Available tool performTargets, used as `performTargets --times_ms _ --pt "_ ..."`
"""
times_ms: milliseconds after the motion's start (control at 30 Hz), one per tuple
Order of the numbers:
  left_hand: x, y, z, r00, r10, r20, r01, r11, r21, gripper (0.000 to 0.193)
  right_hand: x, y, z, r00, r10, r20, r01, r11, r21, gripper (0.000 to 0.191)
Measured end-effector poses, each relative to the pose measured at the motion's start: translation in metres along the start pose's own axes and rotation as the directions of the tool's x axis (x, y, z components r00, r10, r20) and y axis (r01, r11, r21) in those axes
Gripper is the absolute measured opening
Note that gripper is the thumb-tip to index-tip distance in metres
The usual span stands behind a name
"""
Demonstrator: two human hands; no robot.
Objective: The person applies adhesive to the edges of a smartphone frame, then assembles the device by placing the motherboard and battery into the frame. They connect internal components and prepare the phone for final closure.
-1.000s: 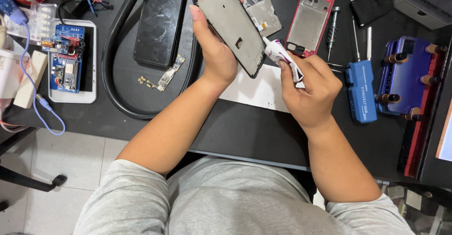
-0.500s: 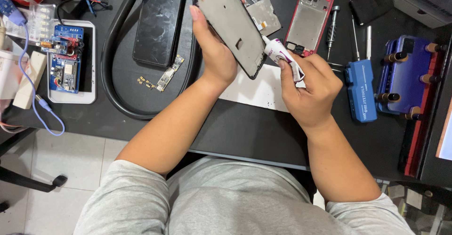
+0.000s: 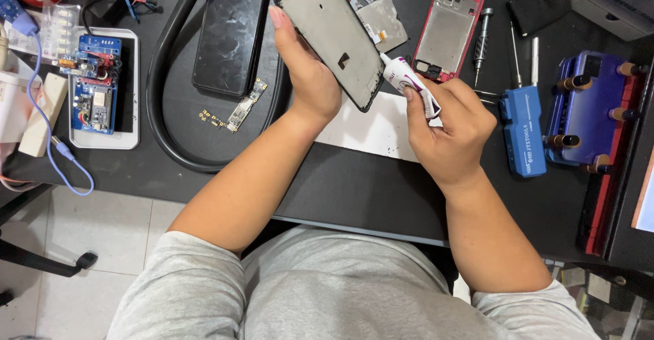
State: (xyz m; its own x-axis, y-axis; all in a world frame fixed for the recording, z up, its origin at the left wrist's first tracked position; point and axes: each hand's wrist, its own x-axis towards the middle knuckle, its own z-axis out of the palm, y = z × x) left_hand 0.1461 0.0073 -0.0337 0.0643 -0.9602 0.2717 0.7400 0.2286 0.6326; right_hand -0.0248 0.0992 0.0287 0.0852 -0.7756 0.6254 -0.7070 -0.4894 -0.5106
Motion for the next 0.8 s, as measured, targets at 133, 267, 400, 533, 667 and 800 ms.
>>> performTargets --times_ms 133,267,400,533,667,800 --pt "0.0002 0.0022 -0.001 1.0 0.008 -0.009 -0.008 1.0 0.019 0.069 0.0002 -0.0008 0.0006 1.0 0.004 -0.004 -0.004 1.0 0.015 0.015" --pt "0.0011 0.0026 -0.0018 1.0 0.01 -0.018 -0.009 1.0 0.02 0.069 0.0003 -0.0017 0.0001 1.0 0.005 0.003 -0.005 1.0 0.024 0.015" --pt "0.0019 0.0018 -0.0028 1.0 0.006 -0.027 -0.007 1.0 -0.018 0.068 0.0008 -0.0021 -0.0001 1.0 0.004 0.004 -0.004 1.0 0.022 0.015" --pt "0.0016 0.0024 -0.0043 0.999 0.011 -0.031 -0.011 1.0 0.002 0.069 0.0013 -0.0018 0.0 1.0 0.012 0.01 -0.012 0.999 0.03 0.014" --pt "0.0016 0.0022 -0.0049 0.999 0.007 -0.039 -0.007 1.0 0.01 0.069 0.0012 -0.0017 -0.0001 1.0 0.008 0.008 -0.009 1.0 0.03 0.014" --pt "0.0018 0.0011 -0.0055 0.999 0.009 -0.042 -0.009 1.0 0.01 0.07 0.0013 -0.0013 -0.0004 1.0 0.006 0.007 -0.006 1.0 0.016 0.014"
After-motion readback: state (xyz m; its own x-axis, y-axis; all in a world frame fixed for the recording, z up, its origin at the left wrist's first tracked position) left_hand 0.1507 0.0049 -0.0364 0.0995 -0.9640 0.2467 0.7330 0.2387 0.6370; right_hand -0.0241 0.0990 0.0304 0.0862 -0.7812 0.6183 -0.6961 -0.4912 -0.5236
